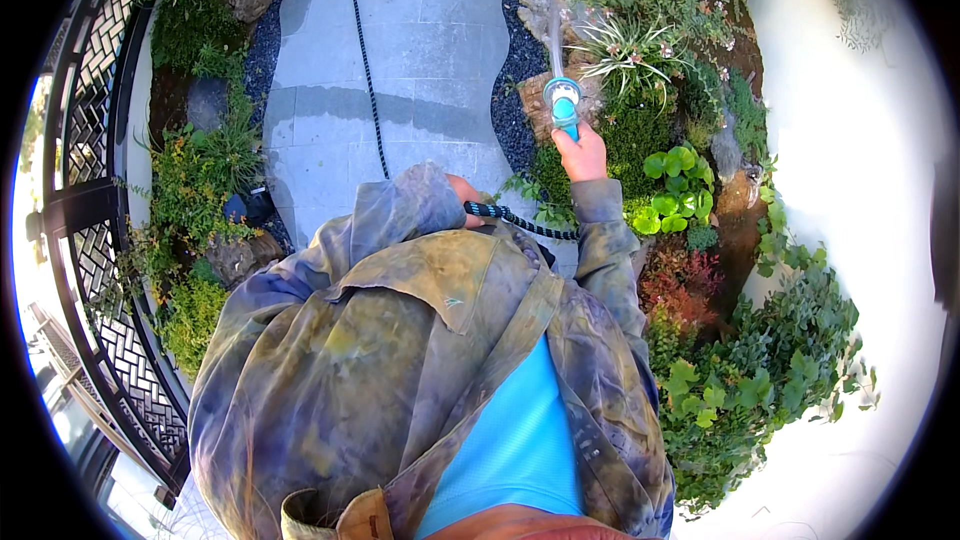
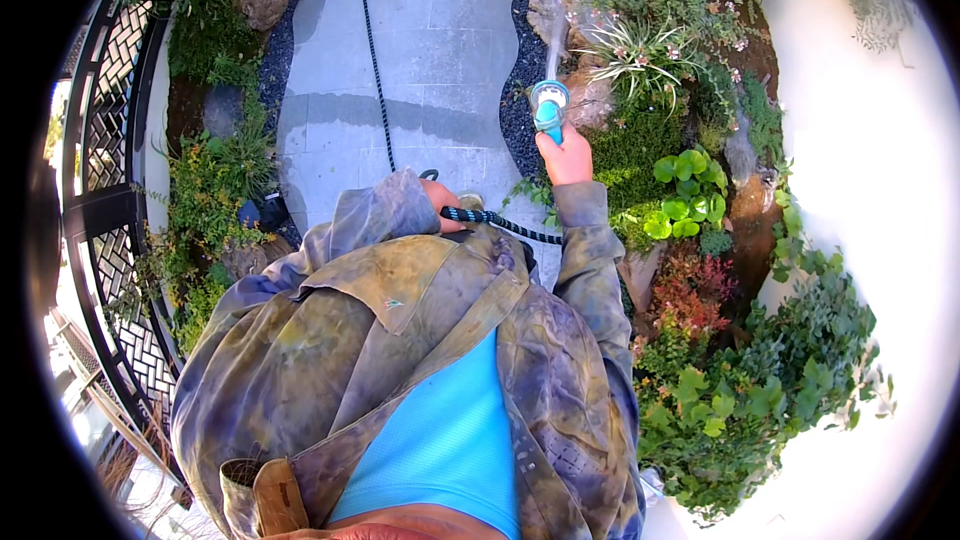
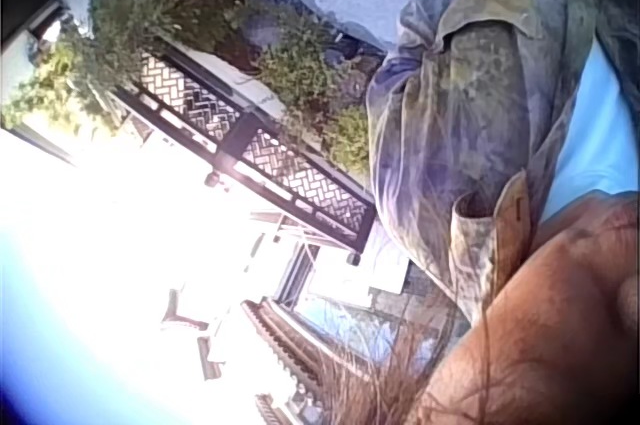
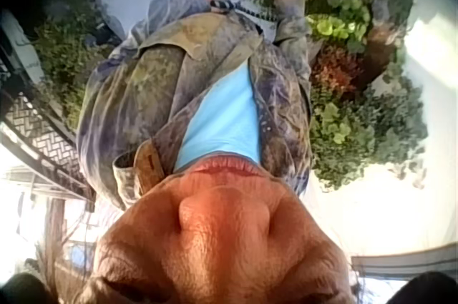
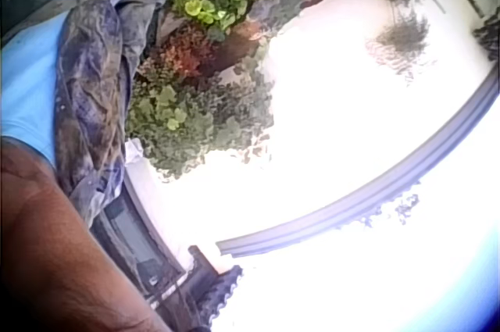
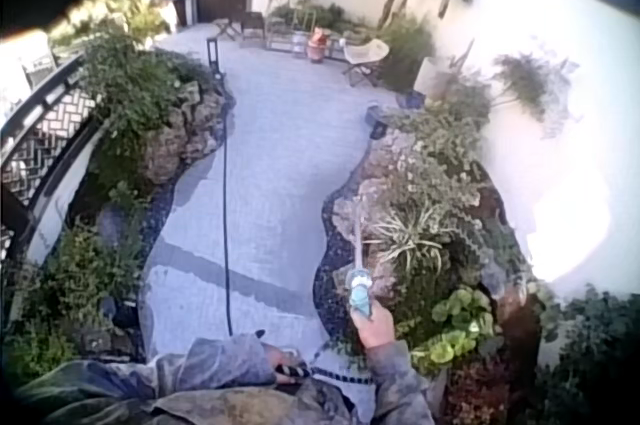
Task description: The person uses a hose with a spray nozzle to water various plants and shrubs in a garden bed. They move along a paved path, directing the water stream onto different sections of the garden, including ground cover, small bushes, and larger leafy plants.
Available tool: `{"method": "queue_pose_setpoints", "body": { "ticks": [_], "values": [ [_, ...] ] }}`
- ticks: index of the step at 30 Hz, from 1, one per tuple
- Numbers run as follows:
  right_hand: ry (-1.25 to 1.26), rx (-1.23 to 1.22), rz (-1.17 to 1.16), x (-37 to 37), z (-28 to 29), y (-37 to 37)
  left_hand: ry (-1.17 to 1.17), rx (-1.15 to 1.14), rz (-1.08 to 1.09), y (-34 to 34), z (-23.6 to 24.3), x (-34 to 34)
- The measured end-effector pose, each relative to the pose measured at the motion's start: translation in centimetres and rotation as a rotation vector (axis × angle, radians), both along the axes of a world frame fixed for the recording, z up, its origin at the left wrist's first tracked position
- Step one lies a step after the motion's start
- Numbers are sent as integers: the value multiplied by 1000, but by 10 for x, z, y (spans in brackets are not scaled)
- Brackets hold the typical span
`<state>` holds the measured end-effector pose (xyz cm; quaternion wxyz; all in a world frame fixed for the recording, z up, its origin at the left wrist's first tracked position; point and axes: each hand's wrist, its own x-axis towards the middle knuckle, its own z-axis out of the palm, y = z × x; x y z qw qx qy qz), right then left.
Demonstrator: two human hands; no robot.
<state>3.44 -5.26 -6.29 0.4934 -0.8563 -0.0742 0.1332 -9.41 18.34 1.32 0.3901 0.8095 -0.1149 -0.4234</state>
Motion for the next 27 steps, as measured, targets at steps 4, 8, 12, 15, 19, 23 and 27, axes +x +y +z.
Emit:
{"method": "queue_pose_setpoints", "body": {
  "ticks": [4, 8, 12, 15, 19, 23, 27],
  "values": [
    [54, -1, -22, -2, 2, -1, 6, 49, -18, -3, -10, 0],
    [66, -84, 38, 2, 4, -5, 16, 34, -24, -3, -20, 1],
    [33, -14, -36, -2, 3, -3, -2, 12, 16, -2, 2, 3],
    [5, -46, -70, -2, 5, -6, 1, 21, -4, 1, -6, 3],
    [-13, 1, -208, 3, -5, -22, 19, 43, -60, -1, -11, 7],
    [-14, 16, -256, 8, -7, -35, 2, 82, -75, -2, -14, 9],
    [-27, -15, -217, 5, -2, -39, 28, 84, -86, -4, -23, 11]
  ]
}}
